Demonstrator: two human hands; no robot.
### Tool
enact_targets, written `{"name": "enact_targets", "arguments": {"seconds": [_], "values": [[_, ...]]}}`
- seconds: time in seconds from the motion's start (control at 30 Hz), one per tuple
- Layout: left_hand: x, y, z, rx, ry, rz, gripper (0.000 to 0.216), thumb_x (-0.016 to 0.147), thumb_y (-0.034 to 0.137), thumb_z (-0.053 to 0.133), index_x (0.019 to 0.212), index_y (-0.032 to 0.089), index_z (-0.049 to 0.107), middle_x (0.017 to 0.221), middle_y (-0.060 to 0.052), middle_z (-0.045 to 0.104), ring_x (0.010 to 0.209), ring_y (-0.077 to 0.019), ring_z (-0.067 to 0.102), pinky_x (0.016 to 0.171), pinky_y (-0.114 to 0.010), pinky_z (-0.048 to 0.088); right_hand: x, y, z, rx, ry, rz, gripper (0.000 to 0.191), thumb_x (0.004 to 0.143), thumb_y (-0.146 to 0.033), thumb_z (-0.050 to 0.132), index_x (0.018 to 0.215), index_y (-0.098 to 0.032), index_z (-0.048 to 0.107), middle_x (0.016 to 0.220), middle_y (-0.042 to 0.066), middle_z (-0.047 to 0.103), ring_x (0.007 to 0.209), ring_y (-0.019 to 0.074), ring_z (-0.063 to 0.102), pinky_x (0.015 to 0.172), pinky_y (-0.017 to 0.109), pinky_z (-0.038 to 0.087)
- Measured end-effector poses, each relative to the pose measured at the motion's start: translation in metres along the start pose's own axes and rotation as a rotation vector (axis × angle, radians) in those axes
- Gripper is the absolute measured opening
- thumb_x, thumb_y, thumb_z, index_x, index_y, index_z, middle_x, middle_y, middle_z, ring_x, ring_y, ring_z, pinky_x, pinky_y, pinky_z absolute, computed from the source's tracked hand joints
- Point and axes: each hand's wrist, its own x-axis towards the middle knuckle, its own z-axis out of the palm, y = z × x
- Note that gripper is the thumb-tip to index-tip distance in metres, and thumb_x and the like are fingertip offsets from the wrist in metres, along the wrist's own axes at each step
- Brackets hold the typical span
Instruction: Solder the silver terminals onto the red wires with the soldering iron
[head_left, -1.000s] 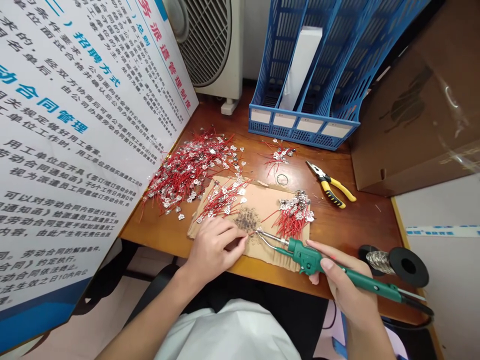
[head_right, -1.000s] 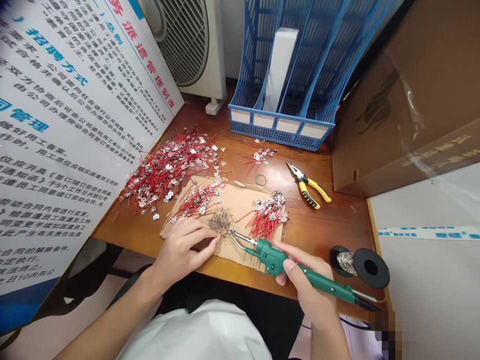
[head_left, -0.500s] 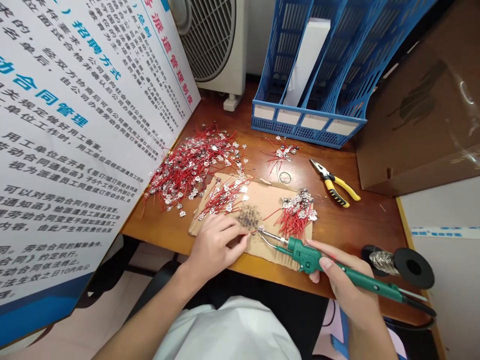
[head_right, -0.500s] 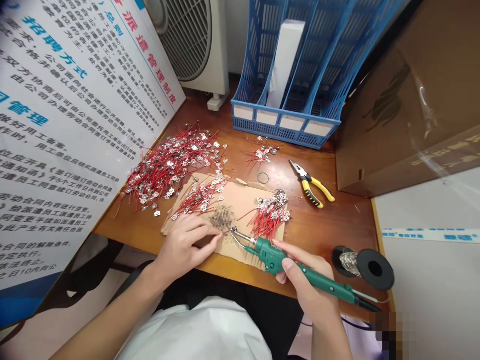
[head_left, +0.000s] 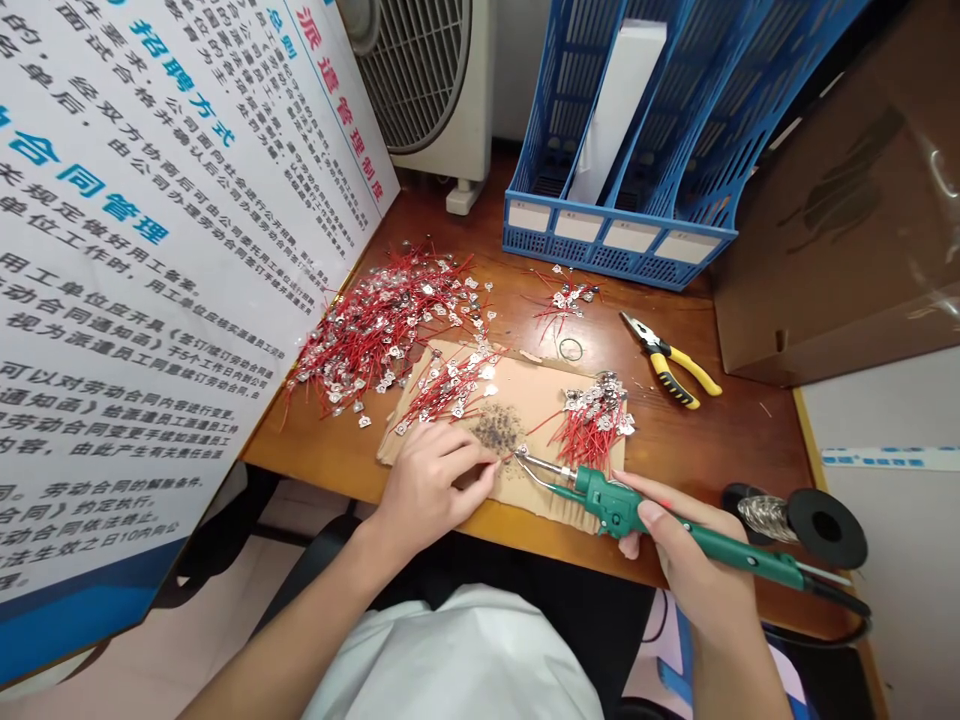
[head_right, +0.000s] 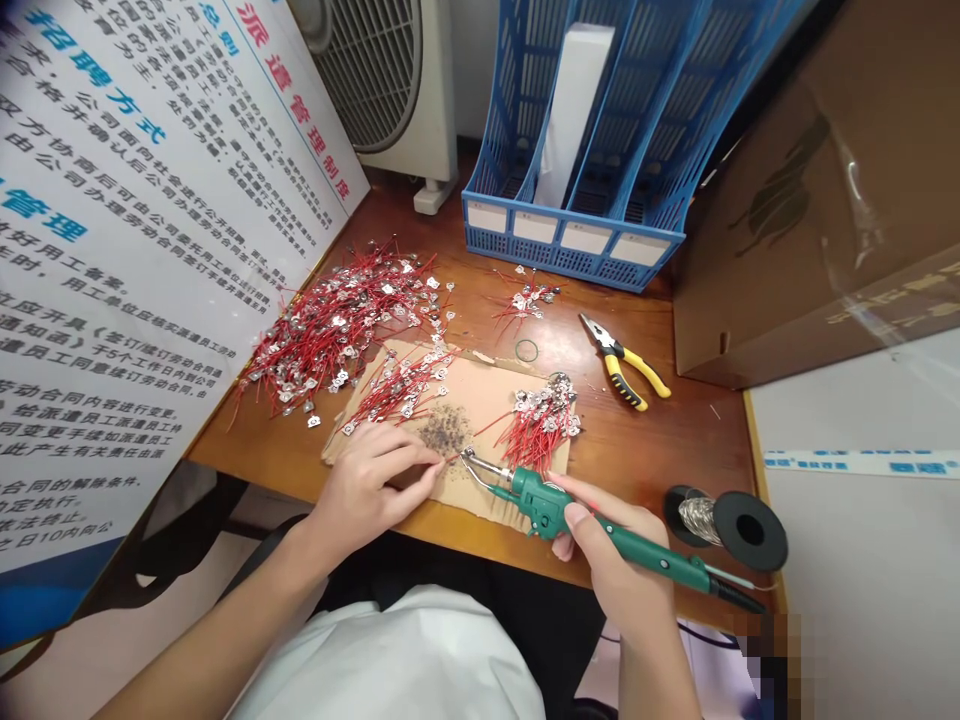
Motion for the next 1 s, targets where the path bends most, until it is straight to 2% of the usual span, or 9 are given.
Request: {"name": "enact_targets", "arguments": {"seconds": [0.5, 0.83, 1.0], "values": [[-0.0006, -0.0003, -0.0001, 0.01, 0.02, 0.014, 0.016, 0.109, 0.024, 0.075, 0.095, 0.024, 0.082, 0.09, -0.002, 0.085, 0.084, -0.022, 0.078, 0.081, -0.039, 0.051, 0.0022, 0.0029, -0.0043, -0.092, -0.039, -0.061, 0.035, 0.107, -0.041, 0.075, 0.128, -0.02, 0.092, 0.064, 0.003, 0.075, 0.056, 0.0226, 0.071, 0.064, 0.036, 0.063], [-0.0009, 0.0001, 0.0017, 0.005, 0.034, 0.023, 0.014, 0.108, 0.021, 0.075, 0.096, 0.023, 0.081, 0.09, -0.001, 0.084, 0.083, -0.0215, 0.078, 0.08, -0.04, 0.051, 0.0013, 0.0035, -0.0034, -0.057, -0.025, -0.034, 0.033, 0.105, -0.041, 0.078, 0.127, -0.022, 0.093, 0.065, 0.002, 0.075, 0.056, 0.021, 0.069, 0.065, 0.035, 0.061], [0.0017, 0.0044, -0.0033, 0.014, 0.005, 0.002, 0.013, 0.107, 0.018, 0.077, 0.096, 0.022, 0.082, 0.091, -0.001, 0.084, 0.084, -0.0217, 0.077, 0.081, -0.041, 0.051, -0.0002, 0.0016, 0.0008, 0.017, -0.005, 0.004, 0.025, 0.106, -0.037, 0.077, 0.122, -0.028, 0.095, 0.064, -0.001, 0.074, 0.057, 0.018, 0.069, 0.066, 0.031, 0.059]]}}
